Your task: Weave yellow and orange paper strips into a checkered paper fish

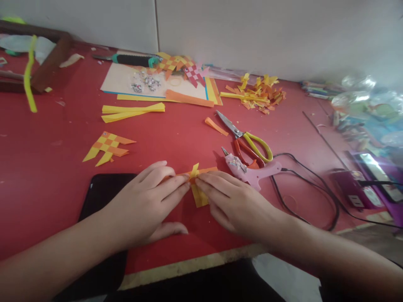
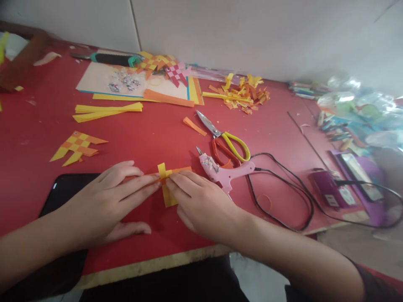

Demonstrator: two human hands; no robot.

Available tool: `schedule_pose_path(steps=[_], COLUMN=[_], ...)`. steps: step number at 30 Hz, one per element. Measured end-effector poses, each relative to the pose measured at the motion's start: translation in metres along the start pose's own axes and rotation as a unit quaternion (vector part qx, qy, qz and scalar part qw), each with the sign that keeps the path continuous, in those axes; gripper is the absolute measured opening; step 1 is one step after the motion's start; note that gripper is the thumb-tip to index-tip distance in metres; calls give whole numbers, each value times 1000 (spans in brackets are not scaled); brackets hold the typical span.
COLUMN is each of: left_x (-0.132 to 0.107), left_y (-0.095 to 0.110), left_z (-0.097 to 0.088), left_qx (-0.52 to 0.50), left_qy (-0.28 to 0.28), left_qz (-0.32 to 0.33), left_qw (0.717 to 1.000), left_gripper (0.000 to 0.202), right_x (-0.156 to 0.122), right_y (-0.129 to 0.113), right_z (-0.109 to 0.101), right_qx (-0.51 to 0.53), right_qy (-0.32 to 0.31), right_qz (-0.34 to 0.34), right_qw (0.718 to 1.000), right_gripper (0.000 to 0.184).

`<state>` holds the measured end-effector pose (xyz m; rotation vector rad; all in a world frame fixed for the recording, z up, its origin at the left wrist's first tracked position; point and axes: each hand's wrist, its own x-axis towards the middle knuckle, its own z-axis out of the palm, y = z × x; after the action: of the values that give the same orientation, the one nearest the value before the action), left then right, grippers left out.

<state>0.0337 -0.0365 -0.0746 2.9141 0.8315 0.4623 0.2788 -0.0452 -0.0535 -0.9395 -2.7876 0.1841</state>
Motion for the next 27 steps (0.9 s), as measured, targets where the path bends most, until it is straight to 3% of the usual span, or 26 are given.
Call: schedule_pose_path(steps=[4,8,10,13,16,20,23,27], left_x=[1,0,-1,0,0,1,0,-1], left_y=[0,-1,-1,-1,-2,-2,-1,-1], left_z=[-2,-1,-1,-1,-1,-1,1,1], left_qx=[-12,-23,-29,-33,-30,-29,-26,-24], left_qy=[-2,4,7,3,-3,-1,2,-3], left_qz=[-3,1,2,5,9,10,8,7], left_qw=[1000,1000,1000,999,1000,1000,1000,1000], left_gripper=[65,68,70,68,67,68,68,68], right_x=[-16,-41,-50,-57,-58,-60,-60,-57], right_y=[14,50,65,77,78,76,73,61], right_z=[-26,-36,-30,-18,-15,-26,-38,-39], right_qx=[-17,-130,-130,-105,-89,-138,-137,-45], right_qy=[19,7,-30,-31,-34,-25,21,68], right_qz=[51,146,129,89,113,161,158,129], right_qw=[998,981,983,990,989,977,978,988], right_gripper=[41,45,47,47,43,40,34,29])
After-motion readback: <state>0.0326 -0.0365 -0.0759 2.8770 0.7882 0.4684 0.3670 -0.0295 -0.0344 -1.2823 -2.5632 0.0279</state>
